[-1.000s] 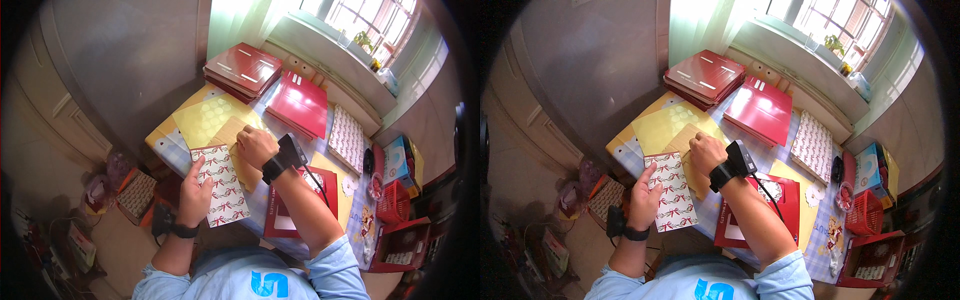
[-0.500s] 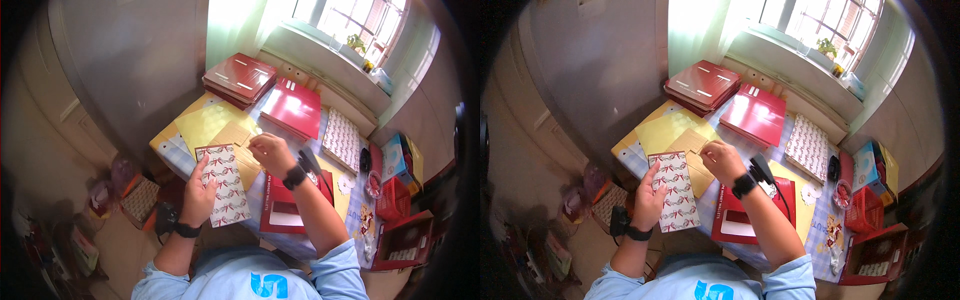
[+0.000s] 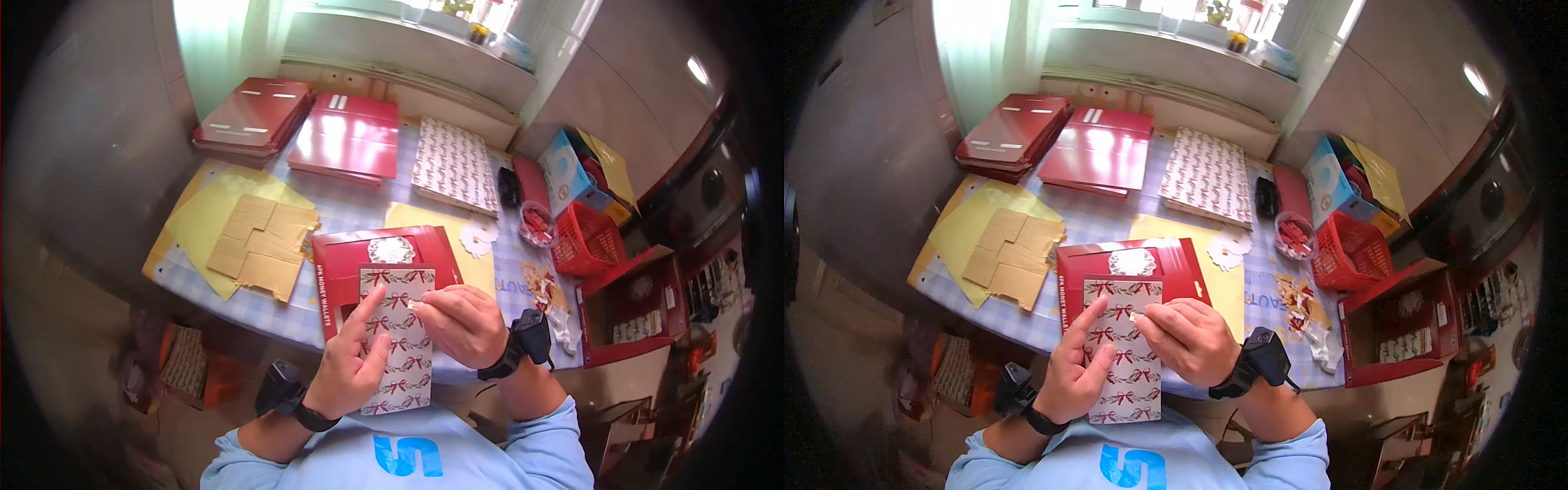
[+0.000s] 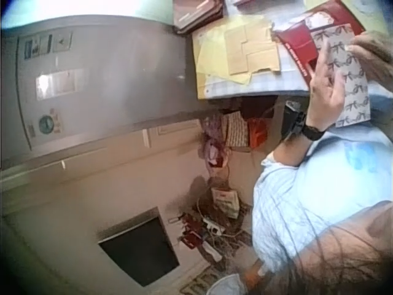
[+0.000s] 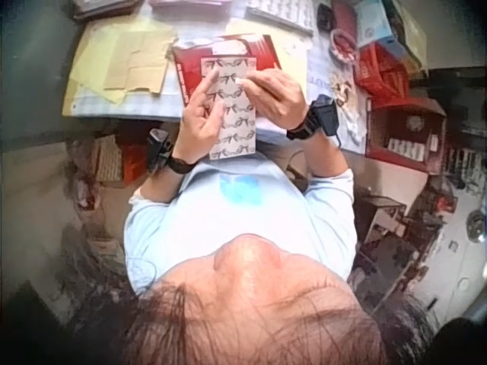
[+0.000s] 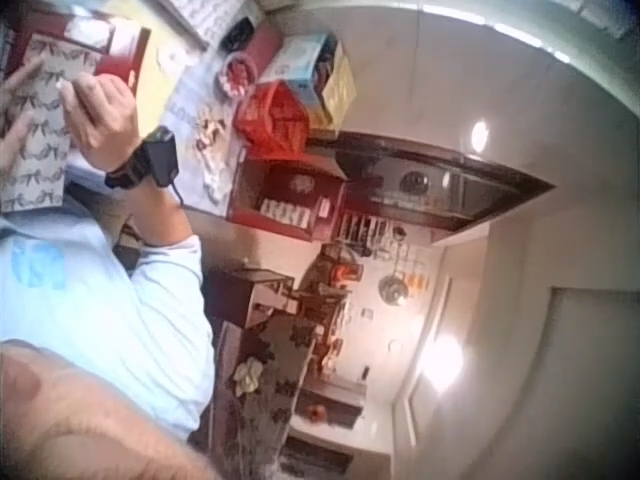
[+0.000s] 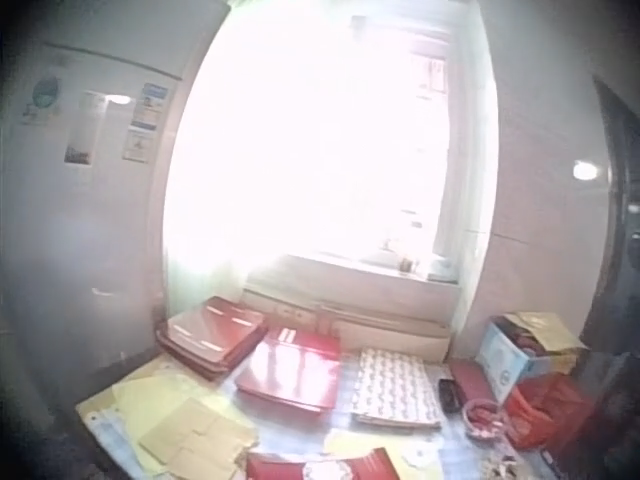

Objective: Assembling and organizing money wallets, envelopes, and stickers on a table.

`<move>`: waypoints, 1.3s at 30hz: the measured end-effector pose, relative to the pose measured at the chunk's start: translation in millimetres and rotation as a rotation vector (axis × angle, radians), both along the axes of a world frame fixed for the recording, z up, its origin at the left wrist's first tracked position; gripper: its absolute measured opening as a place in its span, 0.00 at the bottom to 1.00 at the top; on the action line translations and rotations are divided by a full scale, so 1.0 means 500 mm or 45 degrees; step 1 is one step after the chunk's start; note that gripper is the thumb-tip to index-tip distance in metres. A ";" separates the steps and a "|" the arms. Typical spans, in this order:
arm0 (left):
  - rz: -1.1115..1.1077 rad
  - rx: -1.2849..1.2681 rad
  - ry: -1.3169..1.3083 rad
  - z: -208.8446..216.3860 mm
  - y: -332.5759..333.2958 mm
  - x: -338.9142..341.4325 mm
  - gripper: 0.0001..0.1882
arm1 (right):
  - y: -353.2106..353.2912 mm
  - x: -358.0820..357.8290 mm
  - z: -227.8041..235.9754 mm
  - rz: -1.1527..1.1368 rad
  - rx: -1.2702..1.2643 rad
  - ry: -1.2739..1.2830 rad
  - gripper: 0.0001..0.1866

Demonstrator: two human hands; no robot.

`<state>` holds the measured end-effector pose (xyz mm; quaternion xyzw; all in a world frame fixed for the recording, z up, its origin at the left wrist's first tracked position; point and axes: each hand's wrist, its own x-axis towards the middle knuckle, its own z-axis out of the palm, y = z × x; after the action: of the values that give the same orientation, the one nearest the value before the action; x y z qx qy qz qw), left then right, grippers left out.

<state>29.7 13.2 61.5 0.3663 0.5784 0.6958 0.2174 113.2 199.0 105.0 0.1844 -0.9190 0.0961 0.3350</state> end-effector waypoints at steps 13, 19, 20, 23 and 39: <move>-0.213 -0.079 -0.060 -0.010 0.034 0.025 0.29 | 0.042 0.047 -0.023 0.045 0.270 -0.026 0.19; -0.236 -0.095 -0.130 -0.008 0.030 0.023 0.29 | 0.042 0.042 -0.034 0.054 0.261 -0.022 0.18; -0.243 -0.099 -0.133 -0.006 0.030 0.023 0.29 | 0.042 0.043 -0.034 0.051 0.264 -0.031 0.19; -0.239 -0.088 -0.160 -0.009 0.029 0.024 0.29 | 0.042 0.041 -0.035 0.059 0.312 -0.014 0.19; -0.239 -0.004 0.192 -0.033 0.023 0.011 0.31 | 0.031 0.063 -0.057 -0.070 0.237 -0.015 0.19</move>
<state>35.1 24.6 45.1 0.4697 0.5574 0.6419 0.2380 144.6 214.7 76.6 0.1889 -0.9306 0.0021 0.3135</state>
